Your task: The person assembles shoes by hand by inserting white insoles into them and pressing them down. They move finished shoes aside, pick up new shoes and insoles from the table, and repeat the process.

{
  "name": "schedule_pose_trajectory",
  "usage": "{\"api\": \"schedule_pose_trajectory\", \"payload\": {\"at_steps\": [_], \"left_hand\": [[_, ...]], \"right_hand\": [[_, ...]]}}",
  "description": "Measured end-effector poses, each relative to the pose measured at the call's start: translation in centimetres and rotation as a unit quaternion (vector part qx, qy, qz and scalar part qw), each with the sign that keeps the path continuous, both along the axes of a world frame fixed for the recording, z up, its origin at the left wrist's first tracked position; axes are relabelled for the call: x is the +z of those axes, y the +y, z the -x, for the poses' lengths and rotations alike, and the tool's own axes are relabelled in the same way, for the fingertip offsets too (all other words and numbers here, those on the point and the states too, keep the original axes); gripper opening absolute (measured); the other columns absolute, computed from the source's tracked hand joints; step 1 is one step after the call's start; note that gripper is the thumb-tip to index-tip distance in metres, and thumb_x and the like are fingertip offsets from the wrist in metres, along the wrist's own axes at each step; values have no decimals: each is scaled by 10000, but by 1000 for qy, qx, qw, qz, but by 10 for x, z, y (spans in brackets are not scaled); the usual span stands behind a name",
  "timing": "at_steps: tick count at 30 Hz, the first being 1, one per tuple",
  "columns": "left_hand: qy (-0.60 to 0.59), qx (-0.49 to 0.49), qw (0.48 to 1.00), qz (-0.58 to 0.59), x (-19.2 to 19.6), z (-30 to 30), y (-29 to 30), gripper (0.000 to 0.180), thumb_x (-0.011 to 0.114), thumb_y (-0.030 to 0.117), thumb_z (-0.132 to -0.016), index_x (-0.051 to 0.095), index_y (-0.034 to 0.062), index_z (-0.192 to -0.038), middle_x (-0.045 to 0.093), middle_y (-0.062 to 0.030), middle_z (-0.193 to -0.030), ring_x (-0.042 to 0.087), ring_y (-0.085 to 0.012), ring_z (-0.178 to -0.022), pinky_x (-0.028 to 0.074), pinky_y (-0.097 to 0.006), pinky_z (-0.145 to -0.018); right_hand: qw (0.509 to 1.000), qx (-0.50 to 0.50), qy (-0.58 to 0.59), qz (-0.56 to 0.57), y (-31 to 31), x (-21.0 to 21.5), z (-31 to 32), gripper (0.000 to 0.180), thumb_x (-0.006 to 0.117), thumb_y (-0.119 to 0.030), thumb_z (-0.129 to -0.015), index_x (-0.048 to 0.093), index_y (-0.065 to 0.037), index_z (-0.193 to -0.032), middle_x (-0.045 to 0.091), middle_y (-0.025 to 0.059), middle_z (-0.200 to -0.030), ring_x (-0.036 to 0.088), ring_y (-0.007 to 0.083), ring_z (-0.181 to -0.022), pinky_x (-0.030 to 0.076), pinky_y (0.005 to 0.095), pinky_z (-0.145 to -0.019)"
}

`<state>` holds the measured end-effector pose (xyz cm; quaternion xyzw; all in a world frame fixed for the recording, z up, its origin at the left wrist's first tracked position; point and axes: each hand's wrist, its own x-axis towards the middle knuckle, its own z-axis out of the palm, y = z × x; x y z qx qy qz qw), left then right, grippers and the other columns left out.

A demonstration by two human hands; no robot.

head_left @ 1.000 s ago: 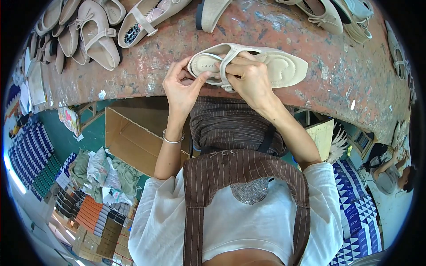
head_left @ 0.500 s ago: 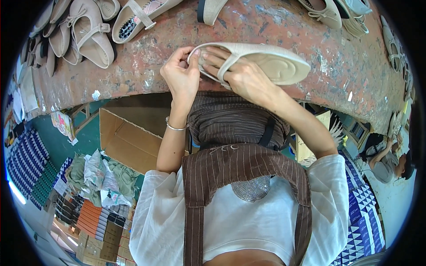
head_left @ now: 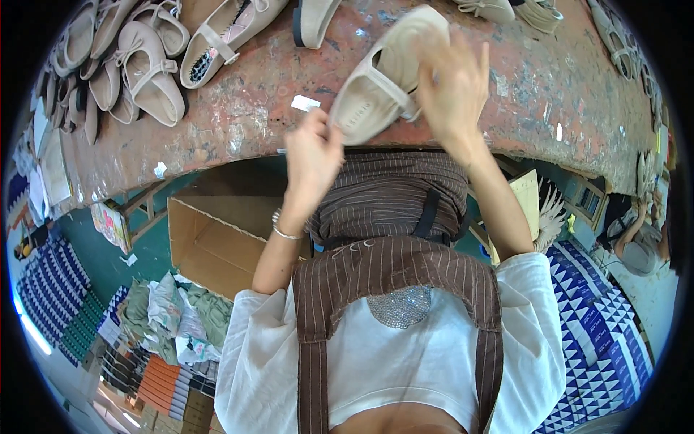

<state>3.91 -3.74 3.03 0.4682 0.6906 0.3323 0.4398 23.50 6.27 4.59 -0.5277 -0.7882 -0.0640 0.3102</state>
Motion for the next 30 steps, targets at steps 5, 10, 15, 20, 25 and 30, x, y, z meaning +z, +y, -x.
{"api": "schedule_pose_trajectory", "payload": {"at_steps": [5, 10, 15, 20, 25, 30], "left_hand": [[294, -130, 931, -174, 21, -64, -32, 280, 726, 276, -827, 529, 85, -769, 681, -102, -843, 671, -277, -754, 521, -389, -593], [329, -269, 884, -196, -1, -86, -35, 592, 694, 300, -810, 540, 63, -1329, 493, -172, -1375, 400, -363, -1335, 219, -655, -1104], [338, -293, 875, -186, -27, -95, -34, 499, 595, 227, -863, 573, 34, -1322, 540, -180, -1326, 412, -370, -1323, 266, -628, -1104], [339, -280, 874, -207, -27, -98, -31, 467, 542, 159, -863, 565, -76, -1265, 497, -250, -1363, 355, -419, -1378, 289, -593, -1113], [328, -262, 876, -236, -33, -98, -32, 461, 543, 168, -852, 579, -79, -1238, 487, -273, -1371, 355, -417, -1382, 281, -583, -1122], [350, -324, 860, -181, -37, -87, -35, 542, 564, 207, -838, 558, -50, -1314, 505, -253, -1352, 344, -403, -1390, 270, -582, -1126]], "right_hand": [[901, -25, 286, 323, 28, 35, -9, 851, 780, -273, -784, 356, 11, -1464, 553, 287, -1318, 596, 385, -1171, 505, 414, -970], [963, 159, 32, 214, -49, 44, -8, 345, 658, 63, -621, 575, -13, -947, 619, 191, -1058, 649, 386, -947, 387, 519, -1075], [980, 98, -65, 159, -65, -2, 3, 491, 555, -32, -801, 531, 48, -1284, 620, 236, -1229, 616, 339, -1159, 264, 537, -1153], [953, 86, -100, 272, 2, -3, 21, 413, 529, 41, -782, 566, 69, -1191, 657, 233, -1107, 629, 379, -1073, 284, 552, -1142], [994, 78, -17, 81, -37, -30, 17, 385, 532, 52, -775, 585, 85, -1155, 653, 252, -1092, 625, 402, -1069, 287, 545, -1143], [972, 47, -80, 218, -17, -2, 36, 495, 541, 27, -760, 509, 151, -1239, 601, 301, -1160, 585, 398, -1148, 260, 542, -1155]]}}
